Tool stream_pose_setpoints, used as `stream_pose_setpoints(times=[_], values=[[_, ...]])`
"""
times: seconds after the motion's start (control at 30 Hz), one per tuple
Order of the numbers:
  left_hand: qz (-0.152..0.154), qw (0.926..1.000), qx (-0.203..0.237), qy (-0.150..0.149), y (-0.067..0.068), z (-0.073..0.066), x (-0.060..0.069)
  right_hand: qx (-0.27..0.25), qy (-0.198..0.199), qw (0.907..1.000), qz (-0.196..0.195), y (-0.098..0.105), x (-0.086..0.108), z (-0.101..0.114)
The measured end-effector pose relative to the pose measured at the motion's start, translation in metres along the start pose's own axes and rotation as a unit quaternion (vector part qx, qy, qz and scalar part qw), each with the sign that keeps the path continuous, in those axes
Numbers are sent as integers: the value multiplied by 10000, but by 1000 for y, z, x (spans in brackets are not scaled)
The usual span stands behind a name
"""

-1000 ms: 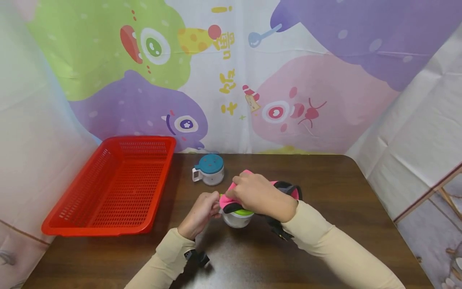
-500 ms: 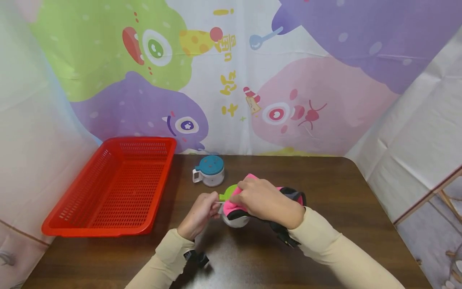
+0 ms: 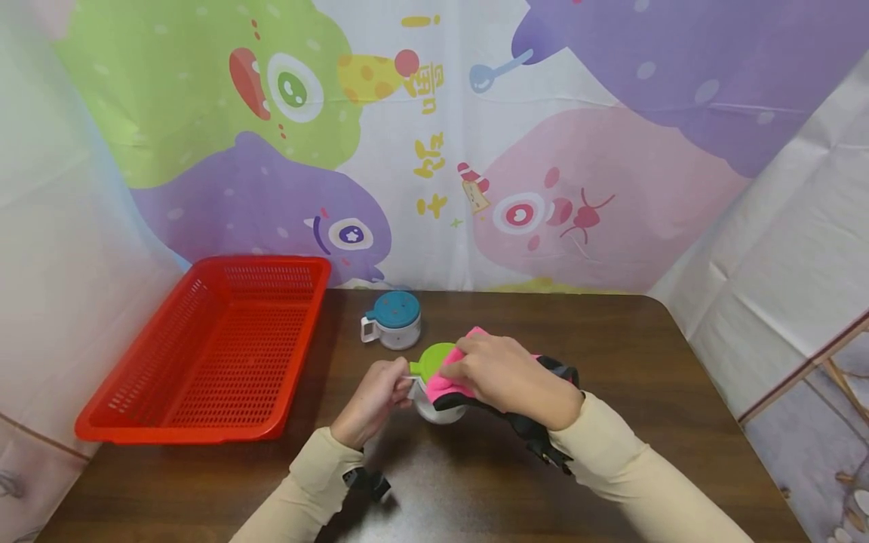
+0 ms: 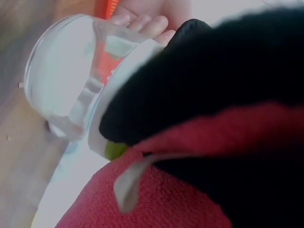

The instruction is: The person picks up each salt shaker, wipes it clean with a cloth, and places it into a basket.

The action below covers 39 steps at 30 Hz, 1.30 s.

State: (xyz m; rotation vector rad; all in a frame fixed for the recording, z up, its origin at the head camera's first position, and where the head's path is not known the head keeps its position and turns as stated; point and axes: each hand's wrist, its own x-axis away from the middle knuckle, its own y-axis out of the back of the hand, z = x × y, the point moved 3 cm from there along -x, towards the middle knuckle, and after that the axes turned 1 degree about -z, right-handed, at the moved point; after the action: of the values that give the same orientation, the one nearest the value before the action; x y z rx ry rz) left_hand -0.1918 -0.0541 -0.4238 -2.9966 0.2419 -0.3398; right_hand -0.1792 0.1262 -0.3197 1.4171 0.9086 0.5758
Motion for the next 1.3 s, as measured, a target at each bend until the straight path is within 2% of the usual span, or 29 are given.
stream_pose_setpoints(times=[0.33, 0.57, 0.83, 1.1, 1.3], values=[[-114, 9997, 176, -89, 1, -4, 2, 1, -120, 9981, -611, -4, 8, -13], [-175, 9997, 159, 3, 3, -3, 3, -60, -310, 9980, -549, -9, 11, -19], [-167, 9997, 176, 32, 6, -2, 4, -110, -409, 9965, -717, -13, 14, -27], [-131, 9992, 358, -74, 7, -4, 8, -343, -592, 9948, -750, -14, 20, -34], [-148, 9988, 449, -114, 9, -3, 8, -535, -791, 9935, -627, -16, 26, -39]])
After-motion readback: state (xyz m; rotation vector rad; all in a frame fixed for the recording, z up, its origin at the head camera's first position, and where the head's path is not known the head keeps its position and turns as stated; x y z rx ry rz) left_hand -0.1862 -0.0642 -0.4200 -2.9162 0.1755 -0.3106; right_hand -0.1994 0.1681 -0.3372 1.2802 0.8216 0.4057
